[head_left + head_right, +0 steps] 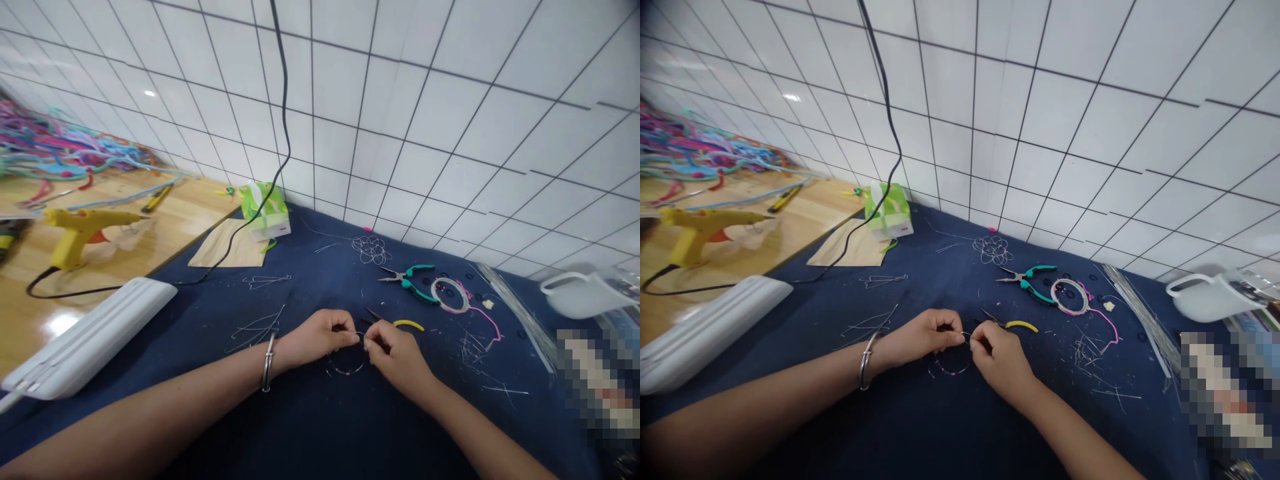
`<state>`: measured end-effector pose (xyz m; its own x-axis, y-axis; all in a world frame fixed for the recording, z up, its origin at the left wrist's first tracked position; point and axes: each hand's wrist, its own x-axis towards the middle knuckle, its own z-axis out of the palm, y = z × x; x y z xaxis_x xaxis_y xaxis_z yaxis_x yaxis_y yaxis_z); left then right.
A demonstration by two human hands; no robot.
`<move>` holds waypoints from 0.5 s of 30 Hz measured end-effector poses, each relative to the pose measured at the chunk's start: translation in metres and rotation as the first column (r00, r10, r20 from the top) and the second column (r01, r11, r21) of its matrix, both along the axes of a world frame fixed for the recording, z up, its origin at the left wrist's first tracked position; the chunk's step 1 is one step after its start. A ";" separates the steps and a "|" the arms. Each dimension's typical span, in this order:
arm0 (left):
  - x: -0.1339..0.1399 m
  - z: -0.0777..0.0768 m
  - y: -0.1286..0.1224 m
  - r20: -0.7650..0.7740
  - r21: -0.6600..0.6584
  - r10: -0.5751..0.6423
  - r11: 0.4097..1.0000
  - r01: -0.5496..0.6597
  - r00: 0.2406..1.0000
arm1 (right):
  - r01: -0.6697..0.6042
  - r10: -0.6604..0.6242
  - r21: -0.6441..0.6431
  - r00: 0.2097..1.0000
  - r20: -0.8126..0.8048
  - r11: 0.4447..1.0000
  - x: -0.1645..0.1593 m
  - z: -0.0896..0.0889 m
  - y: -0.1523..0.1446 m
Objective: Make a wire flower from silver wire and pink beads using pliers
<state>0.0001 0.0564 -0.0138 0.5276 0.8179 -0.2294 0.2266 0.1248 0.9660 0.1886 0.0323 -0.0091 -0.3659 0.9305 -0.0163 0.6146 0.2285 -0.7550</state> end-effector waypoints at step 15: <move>0.002 -0.002 -0.001 0.026 -0.049 0.066 0.997 -0.065 0.997 | -0.152 -0.196 -0.555 0.834 -0.516 0.818 0.000 -0.005 0.004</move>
<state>0.0021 0.0557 -0.0154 0.4802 0.8391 -0.2556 0.1898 0.1851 0.9642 0.1885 0.0365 -0.0139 -0.4547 0.8238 -0.3386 0.0766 -0.3425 -0.9364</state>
